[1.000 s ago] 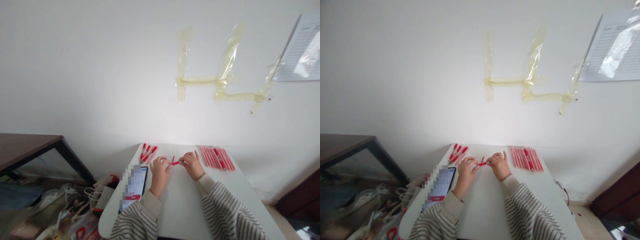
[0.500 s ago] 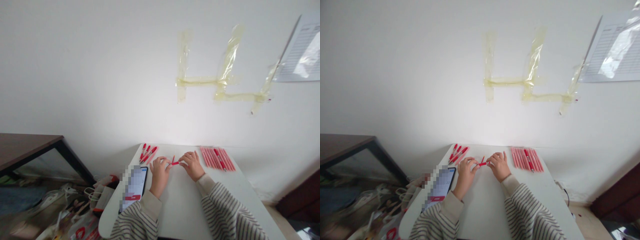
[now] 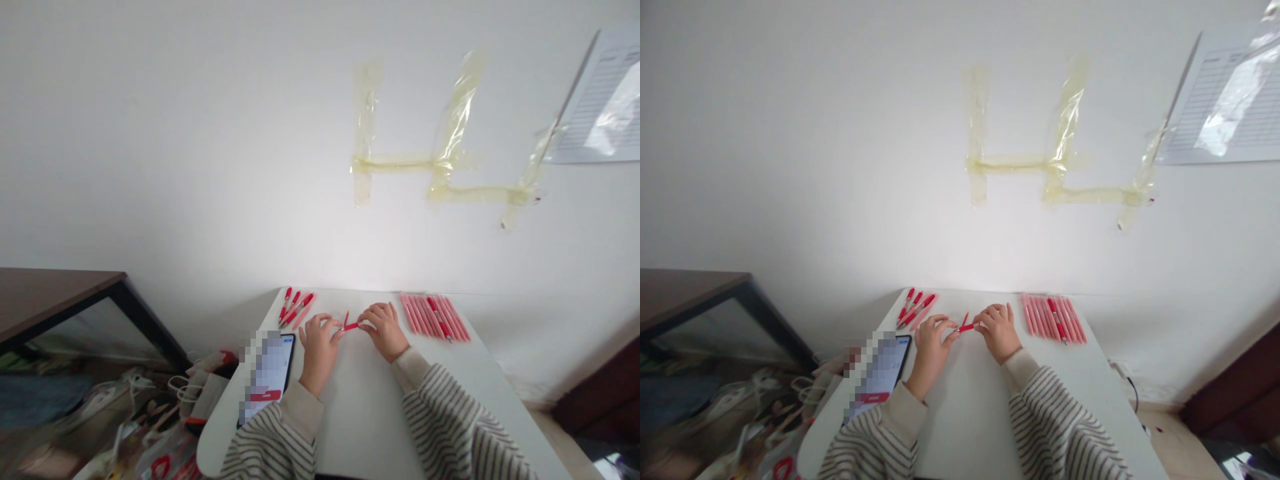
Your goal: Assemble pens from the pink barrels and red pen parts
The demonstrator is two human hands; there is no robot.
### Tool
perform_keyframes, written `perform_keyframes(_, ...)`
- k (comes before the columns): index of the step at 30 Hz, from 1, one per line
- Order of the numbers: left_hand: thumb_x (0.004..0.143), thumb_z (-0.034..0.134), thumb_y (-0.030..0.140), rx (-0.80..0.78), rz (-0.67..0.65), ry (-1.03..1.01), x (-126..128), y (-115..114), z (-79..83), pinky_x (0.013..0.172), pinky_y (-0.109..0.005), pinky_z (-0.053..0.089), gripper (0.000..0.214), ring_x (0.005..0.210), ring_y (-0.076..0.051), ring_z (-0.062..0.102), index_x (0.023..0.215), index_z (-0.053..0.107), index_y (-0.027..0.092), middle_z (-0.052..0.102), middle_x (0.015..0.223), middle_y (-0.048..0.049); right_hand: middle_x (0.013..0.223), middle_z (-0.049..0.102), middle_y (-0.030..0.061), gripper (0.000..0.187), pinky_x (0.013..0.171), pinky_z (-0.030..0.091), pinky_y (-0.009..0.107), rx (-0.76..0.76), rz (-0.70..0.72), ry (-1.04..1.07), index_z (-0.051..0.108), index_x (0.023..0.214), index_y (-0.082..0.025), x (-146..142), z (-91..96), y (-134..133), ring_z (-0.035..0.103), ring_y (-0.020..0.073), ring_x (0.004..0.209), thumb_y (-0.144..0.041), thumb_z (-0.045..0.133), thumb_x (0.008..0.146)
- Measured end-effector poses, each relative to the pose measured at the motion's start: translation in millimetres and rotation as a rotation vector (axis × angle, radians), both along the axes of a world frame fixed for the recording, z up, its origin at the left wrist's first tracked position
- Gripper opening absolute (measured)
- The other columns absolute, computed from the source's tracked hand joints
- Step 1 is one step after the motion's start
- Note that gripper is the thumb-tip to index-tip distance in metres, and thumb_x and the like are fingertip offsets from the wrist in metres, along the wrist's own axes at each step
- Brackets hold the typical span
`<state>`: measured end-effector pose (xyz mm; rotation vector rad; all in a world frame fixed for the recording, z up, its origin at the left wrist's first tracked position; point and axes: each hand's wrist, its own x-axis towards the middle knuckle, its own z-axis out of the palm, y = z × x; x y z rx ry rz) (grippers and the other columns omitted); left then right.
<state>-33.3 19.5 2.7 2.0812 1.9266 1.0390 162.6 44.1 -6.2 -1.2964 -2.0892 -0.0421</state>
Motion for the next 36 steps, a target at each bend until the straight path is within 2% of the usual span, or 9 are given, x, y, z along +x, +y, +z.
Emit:
perform_keyframes(7,0.089,0.063,0.028,0.038,-0.055,0.046,-3,2,-8.1,0.109,-0.053,0.034,0.012,0.120,-0.025,0.053,0.093,0.074,0.027,0.061,0.124,-0.0046,0.105,0.069,0.0043,0.012,0.116,0.022,0.061,0.018,-0.015,-0.032,0.072,0.100,-0.030,2,-5.8,3,0.051,0.0263,0.116,-0.031,0.063,0.093)
perform_keyframes(11,0.091,0.056,0.026,0.090,-0.070,0.081,1,-3,-5.1,0.109,-0.054,0.035,0.014,0.121,-0.026,0.052,0.090,0.071,0.023,0.059,0.125,-0.0063,0.108,0.068,0.0046,0.014,0.115,0.022,0.062,0.015,-0.026,-0.051,0.074,0.095,-0.031,1,-8.2,3,0.049,0.0274,0.120,-0.028,0.061,0.094)
perform_keyframes(24,0.088,0.056,0.018,0.111,-0.086,0.093,3,-9,4.1,0.109,-0.057,0.032,0.016,0.121,-0.027,0.049,0.083,0.070,0.023,0.056,0.126,-0.0070,0.122,0.062,0.0042,0.019,0.113,0.024,0.068,-0.035,-0.042,-0.097,0.072,0.087,-0.030,-2,-5.0,-2,0.042,0.0292,0.126,-0.025,0.055,0.096)
perform_keyframes(31,0.091,0.056,0.026,0.108,0.010,0.074,0,-5,4.1,0.110,-0.055,0.030,0.017,0.123,-0.028,0.048,0.091,0.073,0.025,0.056,0.124,-0.0077,0.124,0.060,0.0058,0.021,0.112,0.025,0.068,0.013,-0.041,-0.088,0.071,0.108,-0.036,0,-7.3,0,0.042,0.0294,0.125,-0.036,0.053,0.098)
perform_keyframes(34,0.090,0.057,0.026,0.088,0.086,0.105,-2,-6,5.1,0.110,-0.058,0.029,0.017,0.124,-0.029,0.047,0.094,0.073,0.026,0.055,0.125,-0.0078,0.123,0.061,0.0070,0.027,0.111,0.029,0.063,0.021,-0.053,-0.089,0.067,0.121,-0.037,4,-8.8,4,0.043,0.0290,0.123,-0.037,0.053,0.099)
perform_keyframes(36,0.089,0.056,0.026,0.071,0.163,0.143,-3,-8,6.7,0.110,-0.062,0.028,0.016,0.125,-0.031,0.045,0.094,0.072,0.025,0.055,0.127,-0.0081,0.121,0.061,0.0075,0.028,0.109,0.033,0.059,0.019,-0.084,-0.084,0.066,0.123,-0.035,7,-10.1,6,0.044,0.0286,0.121,-0.037,0.053,0.098)
